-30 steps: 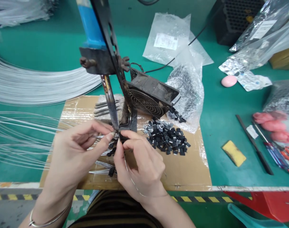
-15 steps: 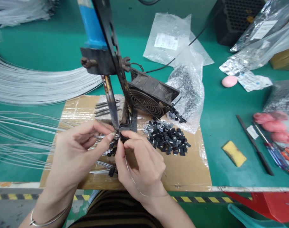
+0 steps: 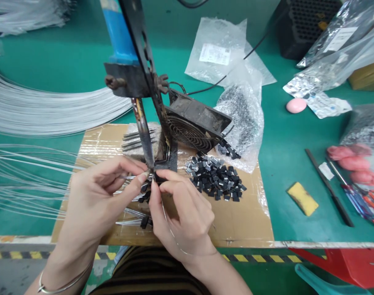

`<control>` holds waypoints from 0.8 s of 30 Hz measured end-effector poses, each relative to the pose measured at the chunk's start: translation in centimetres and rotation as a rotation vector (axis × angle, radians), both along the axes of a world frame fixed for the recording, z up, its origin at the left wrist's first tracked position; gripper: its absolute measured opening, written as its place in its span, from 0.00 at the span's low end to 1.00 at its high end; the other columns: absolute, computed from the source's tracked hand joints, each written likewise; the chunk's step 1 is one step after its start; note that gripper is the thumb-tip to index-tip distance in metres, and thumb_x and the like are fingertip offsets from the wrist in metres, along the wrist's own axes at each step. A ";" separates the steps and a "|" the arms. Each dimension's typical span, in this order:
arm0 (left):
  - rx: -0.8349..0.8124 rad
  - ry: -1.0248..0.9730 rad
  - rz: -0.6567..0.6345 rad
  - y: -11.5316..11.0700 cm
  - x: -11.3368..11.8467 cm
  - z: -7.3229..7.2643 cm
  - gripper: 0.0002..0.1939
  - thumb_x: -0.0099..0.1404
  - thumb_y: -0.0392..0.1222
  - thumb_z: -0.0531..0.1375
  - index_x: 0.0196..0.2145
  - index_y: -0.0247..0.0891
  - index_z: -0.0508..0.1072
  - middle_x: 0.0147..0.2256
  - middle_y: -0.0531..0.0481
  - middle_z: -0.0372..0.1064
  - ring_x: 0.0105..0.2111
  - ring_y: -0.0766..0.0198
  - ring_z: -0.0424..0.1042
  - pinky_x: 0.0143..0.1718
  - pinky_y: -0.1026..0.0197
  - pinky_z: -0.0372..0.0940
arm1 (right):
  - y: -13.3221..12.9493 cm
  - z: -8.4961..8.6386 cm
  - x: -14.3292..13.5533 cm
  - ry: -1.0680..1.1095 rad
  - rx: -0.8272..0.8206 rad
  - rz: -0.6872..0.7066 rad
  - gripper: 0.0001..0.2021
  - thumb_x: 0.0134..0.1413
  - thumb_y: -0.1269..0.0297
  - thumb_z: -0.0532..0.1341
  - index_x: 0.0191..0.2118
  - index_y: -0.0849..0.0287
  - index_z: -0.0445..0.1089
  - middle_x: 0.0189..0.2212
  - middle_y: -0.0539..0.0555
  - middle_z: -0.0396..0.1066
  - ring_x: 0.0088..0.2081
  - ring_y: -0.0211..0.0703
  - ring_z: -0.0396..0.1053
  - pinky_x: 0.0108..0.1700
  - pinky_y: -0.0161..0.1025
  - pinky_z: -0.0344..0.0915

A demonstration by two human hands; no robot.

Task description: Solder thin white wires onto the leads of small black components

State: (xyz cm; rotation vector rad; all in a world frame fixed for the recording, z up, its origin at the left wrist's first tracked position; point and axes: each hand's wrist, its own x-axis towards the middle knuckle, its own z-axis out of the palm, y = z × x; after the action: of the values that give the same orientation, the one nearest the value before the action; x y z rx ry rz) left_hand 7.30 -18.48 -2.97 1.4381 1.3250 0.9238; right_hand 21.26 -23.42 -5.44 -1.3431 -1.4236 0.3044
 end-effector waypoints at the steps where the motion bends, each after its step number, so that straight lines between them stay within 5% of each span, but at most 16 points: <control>1: -0.005 0.001 -0.003 0.1 0.0 0.0 0.07 0.64 0.31 0.66 0.30 0.40 0.77 0.33 0.55 0.79 0.31 0.68 0.76 0.31 0.67 0.68 | 0.0 0.0 0.0 0.001 0.001 0.000 0.11 0.57 0.81 0.67 0.39 0.56 0.74 0.38 0.56 0.84 0.40 0.43 0.84 0.44 0.37 0.82; 24: -0.024 0.010 -0.009 0.0 -0.1 0.1 0.06 0.63 0.32 0.66 0.30 0.40 0.77 0.33 0.53 0.79 0.31 0.65 0.76 0.29 0.64 0.66 | -0.2 -0.3 0.1 0.040 -0.006 0.007 0.13 0.55 0.83 0.68 0.40 0.57 0.74 0.40 0.55 0.84 0.41 0.42 0.84 0.46 0.37 0.80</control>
State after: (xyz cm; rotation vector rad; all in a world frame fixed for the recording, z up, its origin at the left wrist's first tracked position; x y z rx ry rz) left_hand 7.20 -18.44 -2.90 1.4306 1.3314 0.8928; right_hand 21.34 -23.66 -5.71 -1.3298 -1.3953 0.3384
